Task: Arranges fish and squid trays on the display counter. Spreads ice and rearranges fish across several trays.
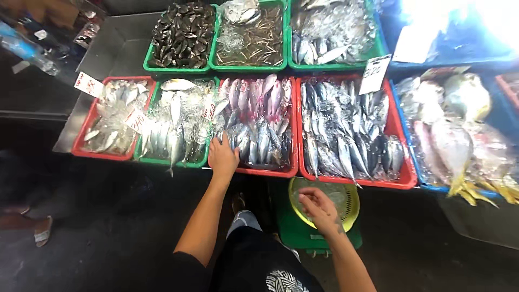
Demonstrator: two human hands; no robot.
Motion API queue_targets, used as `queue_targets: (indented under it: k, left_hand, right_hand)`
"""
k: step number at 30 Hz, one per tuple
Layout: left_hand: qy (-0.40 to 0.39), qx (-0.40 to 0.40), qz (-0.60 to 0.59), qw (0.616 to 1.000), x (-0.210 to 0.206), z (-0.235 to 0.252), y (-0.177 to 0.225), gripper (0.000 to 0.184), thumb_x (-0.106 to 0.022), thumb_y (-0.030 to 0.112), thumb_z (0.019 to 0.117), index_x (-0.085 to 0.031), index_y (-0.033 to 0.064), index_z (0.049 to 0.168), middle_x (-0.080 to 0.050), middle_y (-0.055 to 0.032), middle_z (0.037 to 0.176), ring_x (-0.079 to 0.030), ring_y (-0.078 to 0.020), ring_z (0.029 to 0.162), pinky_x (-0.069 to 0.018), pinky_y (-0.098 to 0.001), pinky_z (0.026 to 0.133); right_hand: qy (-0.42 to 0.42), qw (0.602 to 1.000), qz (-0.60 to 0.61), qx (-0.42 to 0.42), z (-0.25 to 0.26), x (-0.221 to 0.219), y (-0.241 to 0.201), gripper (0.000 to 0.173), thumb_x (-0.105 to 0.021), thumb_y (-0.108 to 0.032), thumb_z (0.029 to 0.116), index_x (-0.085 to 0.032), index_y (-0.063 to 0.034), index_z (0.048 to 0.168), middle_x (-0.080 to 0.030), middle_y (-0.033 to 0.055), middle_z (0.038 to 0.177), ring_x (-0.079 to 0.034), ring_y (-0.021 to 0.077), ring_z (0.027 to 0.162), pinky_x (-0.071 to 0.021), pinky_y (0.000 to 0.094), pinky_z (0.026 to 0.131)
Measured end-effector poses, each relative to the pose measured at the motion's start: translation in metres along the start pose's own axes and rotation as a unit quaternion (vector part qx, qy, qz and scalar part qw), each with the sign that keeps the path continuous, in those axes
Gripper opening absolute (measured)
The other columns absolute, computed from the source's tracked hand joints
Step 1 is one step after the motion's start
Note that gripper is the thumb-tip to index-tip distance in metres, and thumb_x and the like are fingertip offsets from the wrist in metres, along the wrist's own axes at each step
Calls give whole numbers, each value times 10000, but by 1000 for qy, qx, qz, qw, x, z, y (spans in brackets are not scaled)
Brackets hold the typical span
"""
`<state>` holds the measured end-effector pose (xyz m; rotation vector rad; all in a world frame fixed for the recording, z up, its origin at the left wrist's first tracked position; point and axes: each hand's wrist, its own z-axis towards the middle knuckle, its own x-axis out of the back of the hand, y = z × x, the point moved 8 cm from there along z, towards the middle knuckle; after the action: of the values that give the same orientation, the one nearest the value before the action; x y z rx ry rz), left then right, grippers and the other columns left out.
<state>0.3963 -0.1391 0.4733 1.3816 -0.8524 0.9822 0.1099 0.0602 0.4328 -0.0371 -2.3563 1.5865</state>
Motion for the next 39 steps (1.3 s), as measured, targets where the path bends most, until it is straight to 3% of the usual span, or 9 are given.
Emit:
queue_targets:
  k: [3,8,11,15,18,21,27,34,39]
  left_hand:
    - [-61,-38,-13,997,-6,18,-13,566,-736,330,932,-593,73,1415,-582,-246,1320,-579,-418,1232,-525,-562,1006]
    - [-58,-79,-4,995,-9,23,-15,426,-683,302,903,-650,8,1209,-655,-209,1116,-683,-382,995,-581,-551,804]
    - [-93,-56,-6,994,-3,35,-13,389,-714,293,828,-661,31,1111,-657,-190,1104,-692,-368,942,-574,-562,697]
    - [-114,-78,-122,983,6,48,-4,356,-715,232,789,-650,50,1087,-655,-144,1082,-674,-319,954,-576,-538,741]
    - [-203,-97,-293,929,5,55,15,340,-766,224,850,-652,58,1123,-678,-94,992,-674,-211,848,-592,-437,738]
    - [-290,-159,-384,862,-5,55,38,289,-755,247,928,-657,83,1144,-714,-43,1004,-714,-123,845,-636,-353,762]
    - [-241,-315,-228,889,-18,67,78,230,-609,206,1011,-708,137,1207,-672,-97,1133,-672,-250,1018,-585,-480,884]
    - [-346,-525,125,768,-104,47,170,481,-808,260,791,-714,101,1235,-527,-126,1489,-402,-413,1430,-346,-727,1081]
    - [-359,-597,172,697,-112,51,188,547,-812,253,783,-668,242,1311,-704,-81,1230,-566,-383,1269,-377,-719,1020]
  right_hand:
    - [-5,984,-151,95,61,-44,-71,346,-632,-290,970,-664,-58,1225,-712,76,1052,-695,154,825,-611,365,736]
    - [78,940,-332,25,138,-72,-110,405,-677,-313,959,-648,-38,1255,-672,205,1154,-665,363,1043,-544,583,907]
    - [103,910,-399,38,142,-91,-126,361,-657,-256,944,-666,-59,1245,-630,208,1246,-641,373,1126,-550,583,911]
    - [101,950,-262,134,118,-120,-127,347,-688,-212,883,-683,-77,1202,-640,122,1137,-645,208,837,-574,396,673]
    - [-31,987,-102,118,116,-148,-115,634,-713,-221,887,-495,-121,1473,-627,75,1323,-657,156,1083,-585,359,854]
    - [-4,993,-11,117,124,-137,-117,477,-648,-73,949,-531,-57,1411,-695,87,1205,-695,158,1055,-603,368,914]
    - [153,987,-33,21,115,-52,-85,444,-641,-10,946,-527,-53,1373,-682,140,1151,-704,227,899,-614,428,779]
    - [266,962,38,-54,91,-17,-53,452,-652,71,903,-528,-25,1327,-674,159,1083,-679,221,813,-595,408,717]
    - [255,961,-47,-98,93,-24,-43,453,-679,-5,922,-519,-21,1345,-668,216,1153,-706,315,897,-601,512,790]
